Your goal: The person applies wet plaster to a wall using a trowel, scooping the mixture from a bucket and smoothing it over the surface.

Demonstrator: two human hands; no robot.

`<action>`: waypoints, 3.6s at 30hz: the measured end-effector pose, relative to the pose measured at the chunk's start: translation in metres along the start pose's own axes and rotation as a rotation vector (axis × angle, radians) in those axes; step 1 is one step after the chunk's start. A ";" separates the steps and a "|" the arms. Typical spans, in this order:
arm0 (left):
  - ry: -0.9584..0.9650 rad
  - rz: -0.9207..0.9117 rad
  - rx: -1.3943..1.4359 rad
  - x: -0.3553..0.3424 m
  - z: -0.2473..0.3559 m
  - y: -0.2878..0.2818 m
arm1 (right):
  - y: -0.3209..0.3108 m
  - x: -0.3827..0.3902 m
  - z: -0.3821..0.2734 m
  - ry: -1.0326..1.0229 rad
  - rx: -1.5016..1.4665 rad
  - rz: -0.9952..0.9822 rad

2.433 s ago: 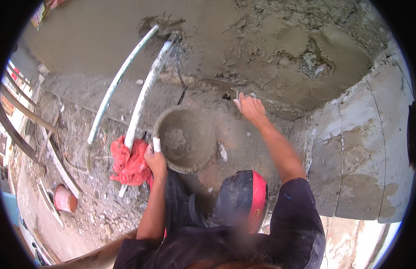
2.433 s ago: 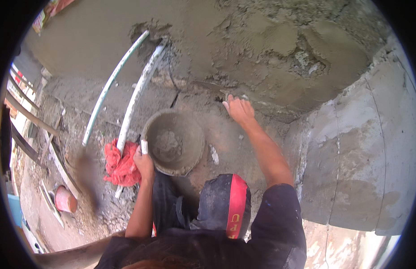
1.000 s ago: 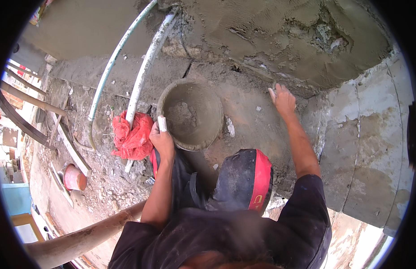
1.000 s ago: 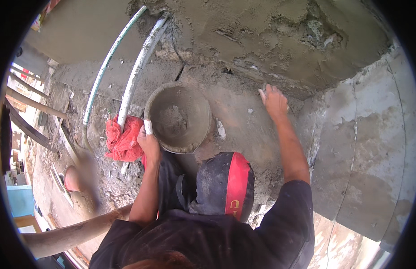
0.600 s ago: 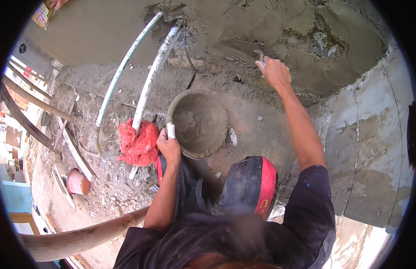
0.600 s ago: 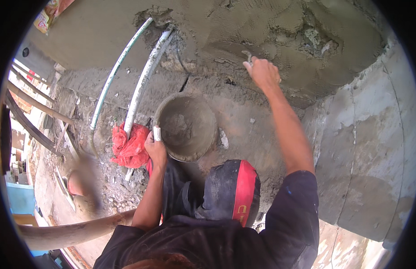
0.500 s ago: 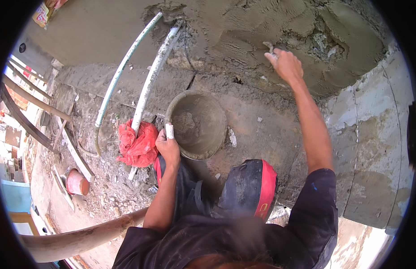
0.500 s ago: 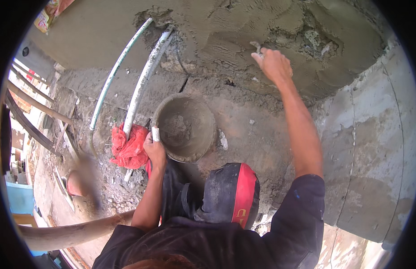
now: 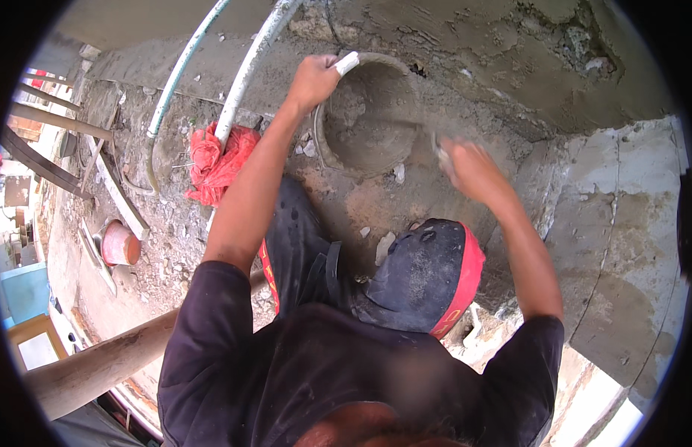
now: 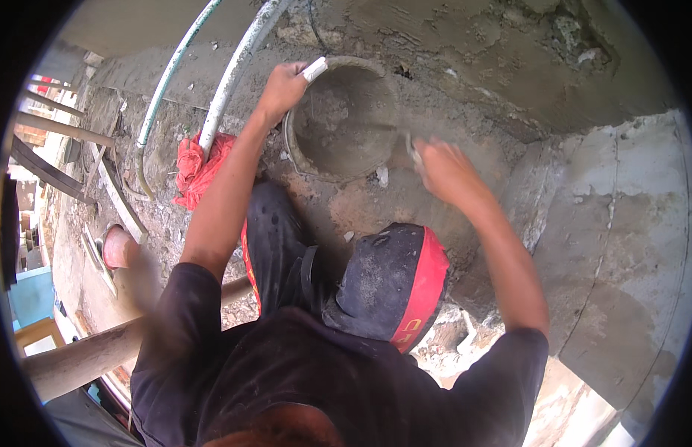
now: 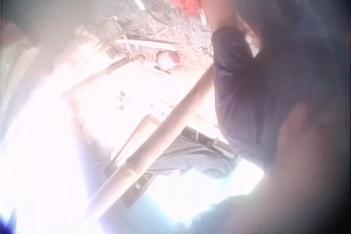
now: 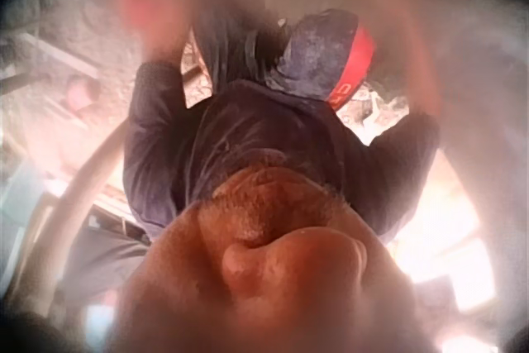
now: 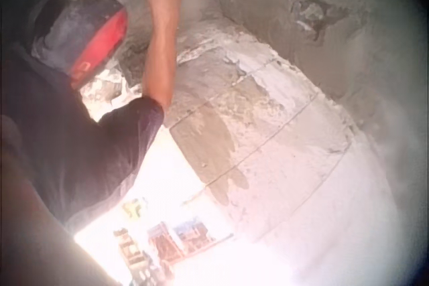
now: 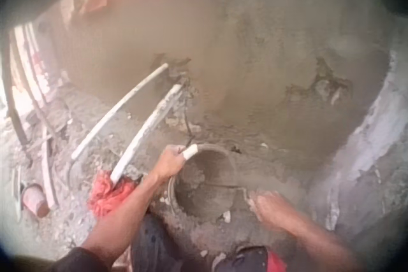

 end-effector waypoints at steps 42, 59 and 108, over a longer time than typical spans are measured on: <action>0.021 0.365 0.309 0.022 -0.049 0.014 | 0.068 -0.037 -0.012 -0.098 -1.303 -0.362; -0.203 0.614 0.710 0.103 -0.094 0.029 | -0.141 0.037 -0.022 0.264 -0.760 -0.894; -0.607 0.074 0.204 0.305 0.179 -0.093 | -0.062 0.459 -0.247 1.150 -0.672 0.074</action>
Point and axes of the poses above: each hand's wrist, its own x-axis away from the middle knuckle, its own y-axis out of the palm, z = x × y, the point moved 1 cm from there along -x, towards the middle knuckle, and after that the axes turned 13 degrees about -z, right-handed, at the moved point
